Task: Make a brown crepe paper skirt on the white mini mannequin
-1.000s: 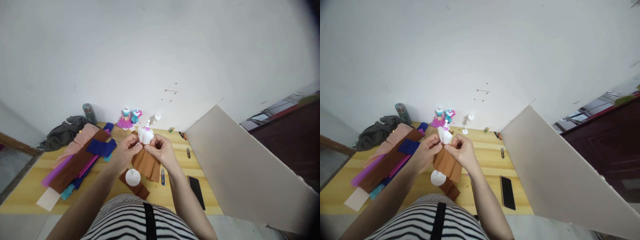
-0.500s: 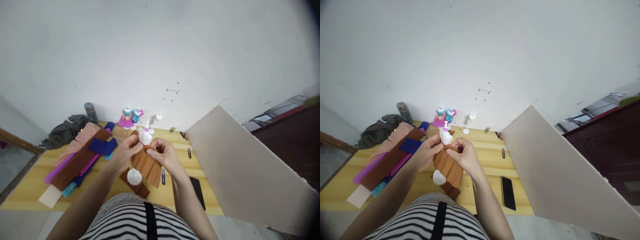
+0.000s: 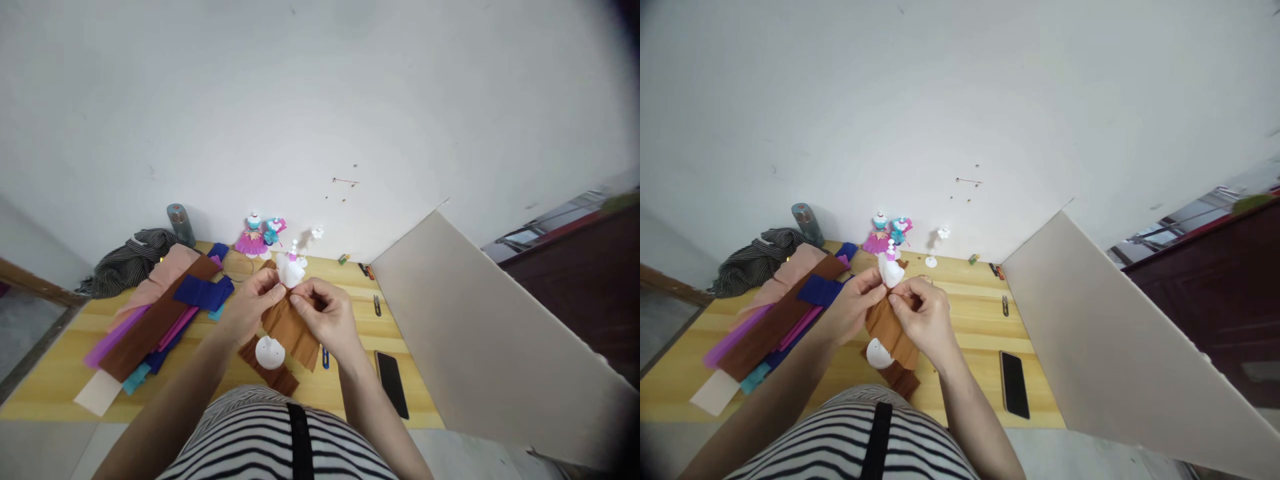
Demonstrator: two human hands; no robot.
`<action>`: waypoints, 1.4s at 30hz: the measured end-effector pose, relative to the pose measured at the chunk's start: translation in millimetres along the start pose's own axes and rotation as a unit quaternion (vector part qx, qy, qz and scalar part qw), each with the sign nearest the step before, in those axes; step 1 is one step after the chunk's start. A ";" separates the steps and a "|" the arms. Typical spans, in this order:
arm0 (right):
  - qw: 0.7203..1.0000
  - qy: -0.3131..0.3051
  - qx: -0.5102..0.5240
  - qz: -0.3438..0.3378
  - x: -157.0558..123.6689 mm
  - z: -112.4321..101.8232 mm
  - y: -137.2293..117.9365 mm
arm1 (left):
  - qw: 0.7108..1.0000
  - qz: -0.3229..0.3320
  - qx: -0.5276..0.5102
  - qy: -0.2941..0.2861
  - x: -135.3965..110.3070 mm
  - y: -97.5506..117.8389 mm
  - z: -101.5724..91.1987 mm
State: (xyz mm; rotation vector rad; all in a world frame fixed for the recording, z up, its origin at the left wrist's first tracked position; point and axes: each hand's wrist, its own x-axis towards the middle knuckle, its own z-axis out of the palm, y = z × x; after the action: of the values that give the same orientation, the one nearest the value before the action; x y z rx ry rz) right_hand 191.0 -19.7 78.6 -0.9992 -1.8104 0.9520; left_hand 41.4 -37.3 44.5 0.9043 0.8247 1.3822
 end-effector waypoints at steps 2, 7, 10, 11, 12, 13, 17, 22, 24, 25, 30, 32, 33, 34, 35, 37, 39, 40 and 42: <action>1.000 -0.001 0.005 -0.010 0.3 -0.6 0.7 | 1.000 -0.001 0.003 0.001 -0.3 -0.4 -0.4; 0.999 -0.013 0.003 -0.045 1.2 -2.3 1.8 | 1.000 -0.002 -0.002 -0.001 -0.3 0.7 0.8; 0.999 -0.017 0.005 -0.046 0.8 -2.5 1.9 | 1.000 0.003 -0.006 -0.001 -0.3 1.6 2.3; 0.999 -0.013 0.008 -0.039 0.6 -2.4 1.7 | 1.000 0.002 -0.007 -0.004 -0.5 1.8 2.9; 0.999 -0.006 0.011 -0.031 0.2 -2.2 1.5 | 1.000 0.000 -0.010 -0.007 -0.8 2.1 3.3; 1.000 0.004 0.013 -0.022 -0.1 -2.1 1.2 | 1.000 -0.003 -0.012 -0.009 -1.2 2.4 3.7; 1.000 0.028 0.010 -0.004 -0.9 -1.5 0.0 | 1.000 -0.011 -0.018 -0.014 -3.1 3.3 4.3; 0.999 0.037 0.012 0.003 0.4 -1.3 -0.8 | 1.000 -0.013 -0.012 -0.008 -3.9 3.0 3.4; 0.999 0.036 0.015 0.002 1.0 -1.2 -0.8 | 1.000 -0.012 -0.010 -0.010 -4.1 3.0 3.1; 0.999 0.034 0.017 0.002 1.2 -1.0 -0.7 | 1.000 -0.012 -0.008 -0.012 -4.3 3.2 2.9; 0.999 0.029 0.024 0.013 3.7 0.9 3.3 | 1.000 -0.014 -0.004 -0.015 -5.1 4.9 3.2; 0.998 0.027 0.040 0.027 7.5 1.2 6.8 | 1.000 -0.023 -0.009 -0.013 -4.3 5.5 3.4; 0.998 0.019 0.056 0.038 10.0 0.9 9.1 | 0.999 -0.032 -0.017 -0.012 -3.6 5.8 3.4; 0.996 0.004 0.076 0.052 12.8 0.2 11.6 | 0.998 -0.047 -0.028 -0.012 -2.8 6.0 3.3; 0.993 -0.020 0.098 0.067 15.4 -0.7 14.4 | 0.997 -0.066 -0.042 -0.015 -2.1 6.1 3.3; 0.982 -0.085 0.141 0.090 19.8 -2.9 20.5 | 0.992 -0.110 -0.064 -0.024 -1.1 6.3 3.2; 0.971 -0.131 0.171 0.104 21.8 -4.5 26.4 | 0.986 -0.148 -0.073 -0.022 -1.2 5.9 3.6; 0.968 -0.138 0.178 0.108 21.9 -4.8 28.8 | 0.984 -0.160 -0.074 -0.015 -1.7 5.5 4.0; 0.968 -0.134 0.179 0.114 20.9 -4.6 32.0 | 0.983 -0.168 -0.076 0.006 -3.1 4.0 4.8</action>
State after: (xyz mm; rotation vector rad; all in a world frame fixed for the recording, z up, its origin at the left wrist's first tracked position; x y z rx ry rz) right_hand 196.5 12.5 58.3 -0.8923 -1.6711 1.5589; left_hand 43.8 -40.7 50.1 0.6070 0.8268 1.1367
